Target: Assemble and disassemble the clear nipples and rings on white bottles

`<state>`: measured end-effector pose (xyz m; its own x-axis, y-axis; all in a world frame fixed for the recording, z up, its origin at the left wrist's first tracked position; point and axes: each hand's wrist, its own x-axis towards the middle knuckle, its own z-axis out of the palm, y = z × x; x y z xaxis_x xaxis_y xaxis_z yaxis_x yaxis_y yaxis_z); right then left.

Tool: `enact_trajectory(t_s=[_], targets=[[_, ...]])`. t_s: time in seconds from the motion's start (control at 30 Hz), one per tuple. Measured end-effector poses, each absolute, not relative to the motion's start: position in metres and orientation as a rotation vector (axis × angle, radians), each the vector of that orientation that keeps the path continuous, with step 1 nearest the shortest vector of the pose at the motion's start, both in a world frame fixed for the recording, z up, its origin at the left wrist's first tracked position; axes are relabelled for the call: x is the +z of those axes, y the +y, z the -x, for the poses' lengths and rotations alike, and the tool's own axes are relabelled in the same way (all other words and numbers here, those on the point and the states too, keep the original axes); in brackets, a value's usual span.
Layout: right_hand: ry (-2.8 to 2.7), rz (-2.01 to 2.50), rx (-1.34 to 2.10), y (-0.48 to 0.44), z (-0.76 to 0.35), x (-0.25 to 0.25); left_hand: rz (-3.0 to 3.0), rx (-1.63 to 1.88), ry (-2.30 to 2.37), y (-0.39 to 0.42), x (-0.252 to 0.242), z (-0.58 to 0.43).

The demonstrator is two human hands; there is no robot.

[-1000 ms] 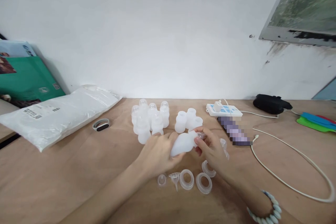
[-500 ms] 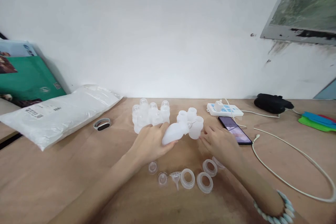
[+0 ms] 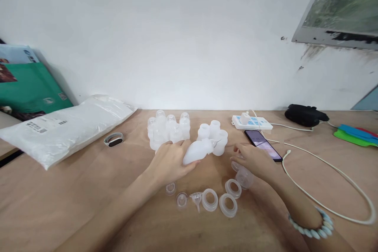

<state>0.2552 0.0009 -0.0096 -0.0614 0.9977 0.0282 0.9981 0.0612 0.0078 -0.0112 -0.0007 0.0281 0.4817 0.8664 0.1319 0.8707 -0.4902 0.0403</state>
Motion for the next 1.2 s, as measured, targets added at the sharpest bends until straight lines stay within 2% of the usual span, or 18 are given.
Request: enact_trajectory(t_s=[0.17, 0.3, 0.4, 0.53, 0.73, 0.97, 1.2], targets=[[-2.173, 2.044, -0.088, -0.001, -0.263, -0.005, 2.703, -0.204, -1.553, -0.001, 0.029, 0.011], [-1.906, 1.748, -0.114, -0.001, -0.27, -0.001, 2.701, -0.196, -1.55, -0.001, 0.029, 0.01], [-1.636, 1.447, 0.105, -0.003, -0.266, 0.005, 2.708, -0.197, -1.543, -0.002, 0.029, 0.01], [-1.558, 1.148, 0.508, -0.01, -0.248, 0.009, 2.759, -0.23, -1.533, -0.003, 0.027, 0.009], [-1.58, 1.002, 0.734, -0.019, -0.22, -0.005, 2.865, -0.361, -1.442, -0.007, 0.022, 0.008], [-1.501, 0.942, 0.706, -0.022, -0.213, -0.005, 2.981, -0.606, -1.513, -0.012, 0.021, 0.006], [-1.502, 0.958, 0.682, -0.022, -0.211, -0.01, 2.946, -0.587, -1.587, -0.015, 0.017, 0.003]])
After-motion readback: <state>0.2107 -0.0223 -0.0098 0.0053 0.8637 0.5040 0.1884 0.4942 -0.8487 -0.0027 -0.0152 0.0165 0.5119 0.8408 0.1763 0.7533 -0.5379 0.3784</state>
